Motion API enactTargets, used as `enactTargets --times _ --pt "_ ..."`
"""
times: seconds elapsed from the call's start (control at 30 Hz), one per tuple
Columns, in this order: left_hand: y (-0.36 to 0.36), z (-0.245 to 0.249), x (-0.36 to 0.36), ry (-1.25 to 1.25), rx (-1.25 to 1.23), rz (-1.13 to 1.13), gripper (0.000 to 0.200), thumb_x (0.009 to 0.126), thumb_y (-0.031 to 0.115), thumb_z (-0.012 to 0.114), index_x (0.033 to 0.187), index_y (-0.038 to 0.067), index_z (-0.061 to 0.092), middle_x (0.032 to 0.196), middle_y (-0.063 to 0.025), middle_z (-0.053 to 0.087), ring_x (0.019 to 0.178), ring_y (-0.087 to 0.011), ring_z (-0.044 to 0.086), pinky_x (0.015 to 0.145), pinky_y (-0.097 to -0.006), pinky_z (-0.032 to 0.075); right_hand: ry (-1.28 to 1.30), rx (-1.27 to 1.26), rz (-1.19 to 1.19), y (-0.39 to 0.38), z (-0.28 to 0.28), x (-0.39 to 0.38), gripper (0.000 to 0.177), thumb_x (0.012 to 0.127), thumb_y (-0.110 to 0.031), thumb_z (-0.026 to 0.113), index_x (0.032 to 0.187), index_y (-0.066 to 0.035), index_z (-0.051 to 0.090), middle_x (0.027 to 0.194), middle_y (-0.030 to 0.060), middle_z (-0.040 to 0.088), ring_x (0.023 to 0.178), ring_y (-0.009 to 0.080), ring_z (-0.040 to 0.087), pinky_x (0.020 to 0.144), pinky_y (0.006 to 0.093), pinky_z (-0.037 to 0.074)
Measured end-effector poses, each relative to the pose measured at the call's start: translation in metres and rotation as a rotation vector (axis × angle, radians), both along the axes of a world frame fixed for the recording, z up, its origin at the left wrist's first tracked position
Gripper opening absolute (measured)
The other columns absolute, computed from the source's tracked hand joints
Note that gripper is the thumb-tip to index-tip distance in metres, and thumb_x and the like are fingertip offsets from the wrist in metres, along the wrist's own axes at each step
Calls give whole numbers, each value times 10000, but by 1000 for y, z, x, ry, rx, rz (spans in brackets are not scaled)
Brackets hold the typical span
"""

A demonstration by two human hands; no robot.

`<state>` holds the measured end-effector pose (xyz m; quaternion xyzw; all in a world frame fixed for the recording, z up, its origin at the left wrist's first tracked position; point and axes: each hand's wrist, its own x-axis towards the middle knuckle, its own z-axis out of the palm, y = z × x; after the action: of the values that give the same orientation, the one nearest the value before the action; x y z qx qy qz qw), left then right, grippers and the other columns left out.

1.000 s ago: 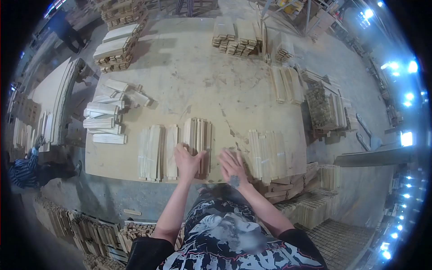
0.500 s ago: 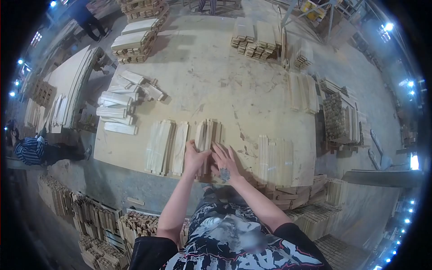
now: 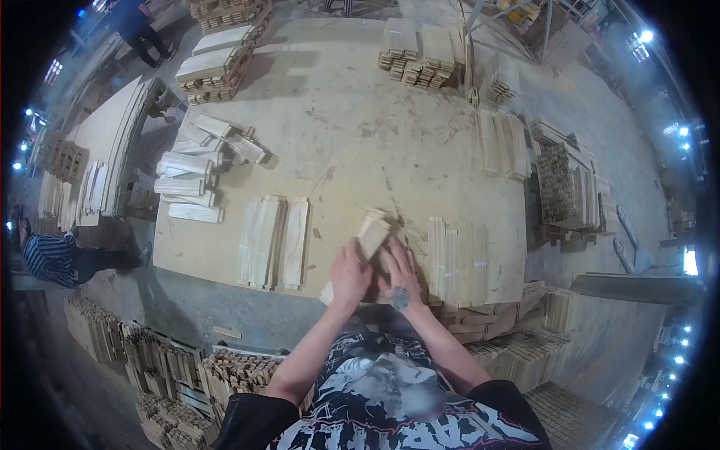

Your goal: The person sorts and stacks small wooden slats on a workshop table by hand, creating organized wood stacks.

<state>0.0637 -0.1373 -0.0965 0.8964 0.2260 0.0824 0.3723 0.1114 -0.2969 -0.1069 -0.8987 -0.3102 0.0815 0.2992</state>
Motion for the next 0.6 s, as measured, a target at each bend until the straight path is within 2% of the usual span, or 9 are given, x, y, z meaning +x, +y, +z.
enactTargets --times 0.07,0.17,0.27,0.37,0.47,0.57,0.6 --pt "-16 1 -5 -39 -70 -24 718 797 151 765 1431 19 457 1188 -246 609 1050 -433 605 897 -521 500 4 -3 -64 -21 3 -5 730 857 -183 709 1516 -71 414 1624 228 296 1507 400 293 1242 580 211" --pt "0 -4 -12 -27 118 50 695 797 140 767 1412 10 469 1165 -235 598 1077 -423 581 916 -506 485 -9 -28 -154 -49 3 -15 712 870 -171 714 1512 -65 425 1634 208 294 1516 401 272 1243 562 214" --pt "22 -2 -12 18 197 121 671 798 128 769 1390 2 478 1137 -220 588 1099 -415 563 936 -493 473 -19 -105 -196 -67 -1 -18 752 879 -248 718 1535 -64 402 1653 211 253 1527 418 238 1237 606 176" --pt "2 -5 -6 32 173 64 647 800 110 772 1370 6 485 1101 -211 578 1061 -414 568 914 -502 476 -25 -153 -259 -71 2 -15 798 870 -281 728 1549 -51 377 1661 229 219 1542 426 191 1219 667 115" --pt "-19 3 -6 -14 -31 -26 621 803 98 773 1352 11 496 1102 -209 572 1032 -401 569 890 -502 477 0 -168 -287 -76 0 -9 852 869 -314 732 1568 -39 330 1671 241 172 1550 436 157 1208 700 69" --pt "-2 9 -10 20 -169 74 607 800 124 799 1334 15 532 1086 -186 572 991 -386 575 840 -484 487 34 -199 -265 -81 -2 -7 908 884 -383 718 1593 -37 271 1683 244 125 1555 440 130 1206 703 47" --pt "10 6 -13 25 -49 113 599 801 129 801 1327 16 539 1085 -186 574 980 -384 575 836 -483 486 42 -213 -253 -82 -2 -6 928 890 -412 711 1602 -37 251 1687 245 111 1557 441 122 1206 703 42"
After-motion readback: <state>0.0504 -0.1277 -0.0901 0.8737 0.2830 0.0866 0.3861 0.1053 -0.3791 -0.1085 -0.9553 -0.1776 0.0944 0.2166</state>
